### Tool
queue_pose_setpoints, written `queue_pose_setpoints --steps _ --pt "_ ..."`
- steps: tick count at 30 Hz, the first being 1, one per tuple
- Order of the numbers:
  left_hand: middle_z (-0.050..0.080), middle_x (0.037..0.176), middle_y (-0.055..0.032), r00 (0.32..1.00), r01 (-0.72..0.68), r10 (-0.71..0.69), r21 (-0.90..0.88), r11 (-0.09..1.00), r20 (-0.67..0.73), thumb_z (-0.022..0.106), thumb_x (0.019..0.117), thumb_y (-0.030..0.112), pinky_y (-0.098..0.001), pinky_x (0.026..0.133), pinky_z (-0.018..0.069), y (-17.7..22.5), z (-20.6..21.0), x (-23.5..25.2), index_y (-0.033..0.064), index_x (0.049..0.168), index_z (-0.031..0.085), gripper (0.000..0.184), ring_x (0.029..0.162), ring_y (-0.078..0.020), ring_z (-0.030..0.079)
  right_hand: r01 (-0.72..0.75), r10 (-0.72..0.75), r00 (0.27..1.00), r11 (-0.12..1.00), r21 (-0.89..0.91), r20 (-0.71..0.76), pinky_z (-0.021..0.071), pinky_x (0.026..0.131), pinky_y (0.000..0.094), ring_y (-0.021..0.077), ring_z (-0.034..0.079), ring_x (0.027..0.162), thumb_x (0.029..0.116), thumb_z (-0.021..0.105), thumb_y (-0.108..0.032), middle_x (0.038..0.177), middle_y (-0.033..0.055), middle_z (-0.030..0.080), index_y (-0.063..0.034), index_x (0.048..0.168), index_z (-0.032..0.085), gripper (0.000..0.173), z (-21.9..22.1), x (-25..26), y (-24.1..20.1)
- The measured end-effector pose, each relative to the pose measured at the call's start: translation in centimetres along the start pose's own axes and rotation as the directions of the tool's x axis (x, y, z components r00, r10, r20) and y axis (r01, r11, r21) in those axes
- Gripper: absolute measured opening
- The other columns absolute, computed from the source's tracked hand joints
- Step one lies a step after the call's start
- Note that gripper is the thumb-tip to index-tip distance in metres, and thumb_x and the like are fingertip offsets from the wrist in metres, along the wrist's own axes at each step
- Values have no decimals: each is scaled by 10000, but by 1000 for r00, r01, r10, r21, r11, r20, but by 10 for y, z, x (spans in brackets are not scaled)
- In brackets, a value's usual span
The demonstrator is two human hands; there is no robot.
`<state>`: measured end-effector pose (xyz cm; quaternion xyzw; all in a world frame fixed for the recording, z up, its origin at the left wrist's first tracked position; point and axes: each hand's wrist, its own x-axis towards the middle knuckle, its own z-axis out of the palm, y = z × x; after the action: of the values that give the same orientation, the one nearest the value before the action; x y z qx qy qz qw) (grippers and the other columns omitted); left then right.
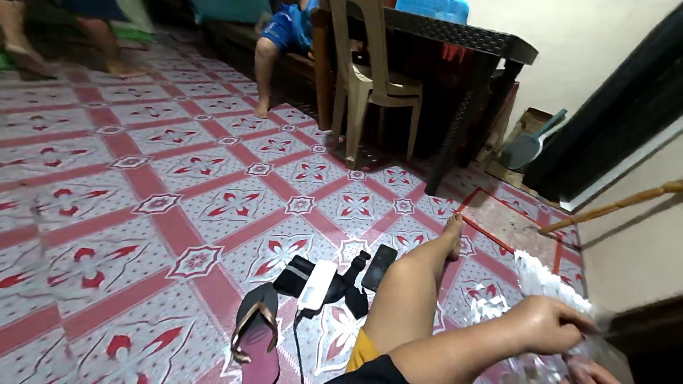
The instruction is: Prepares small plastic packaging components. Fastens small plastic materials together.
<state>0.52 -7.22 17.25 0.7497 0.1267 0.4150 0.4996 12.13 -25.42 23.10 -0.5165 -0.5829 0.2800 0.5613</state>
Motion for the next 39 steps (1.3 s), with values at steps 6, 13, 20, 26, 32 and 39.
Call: queue_pose_setpoints --steps 6,13,20,26,32,39 --pt "719 1216 35 994 38 -27 -96 995 107 531 1016 199 -376 950 594 68 -38 -28 217 1291 705 326 1102 -111 683 -80 58 958 994 -68 -281 642 662 402 217 704 804 938 726 -148 1021 69 712 -96 1100 714 171 28 -34 47" --pt "732 1163 17 984 71 -57 -78 994 171 492 1026 198 -364 929 593 83 -47 -38 184 1271 712 330 1063 -115 691 -56 60 942 998 21 -329 634 685 398 225 690 816 943 709 -112 1029 91 706 -75 1032 734 99 61 -36 11" --pt "750 1114 11 983 151 -139 -94 984 117 673 1002 338 -348 899 627 80 -38 -42 162 1221 736 288 985 -119 727 -78 71 926 997 -4 -370 644 701 383 224 699 849 928 714 -86 1048 80 701 -76 995 740 73 61 -45 25" --pt "761 1045 12 985 158 -152 -71 985 84 691 994 297 -342 858 638 69 -27 -44 156 1164 756 230 922 -124 736 -102 93 922 995 -4 -376 645 691 362 202 696 825 915 744 -102 1036 65 695 -87 983 747 70 63 -51 40" --pt "769 964 -72 981 191 -184 -221 956 54 752 953 228 -395 839 640 72 -20 -46 51 1367 594 477 841 -197 749 -107 99 913 994 1 -395 640 694 355 194 691 832 912 738 -92 1023 60 690 -85 969 738 58 62 -54 48" --pt "767 959 -92 980 200 -194 -250 947 48 760 945 196 -407 851 636 73 -16 -49 52 1452 509 584 846 -217 750 -104 92 908 995 -7 -408 637 735 349 191 693 888 912 735 -90 1025 59 695 -82 946 743 36 63 -54 46"
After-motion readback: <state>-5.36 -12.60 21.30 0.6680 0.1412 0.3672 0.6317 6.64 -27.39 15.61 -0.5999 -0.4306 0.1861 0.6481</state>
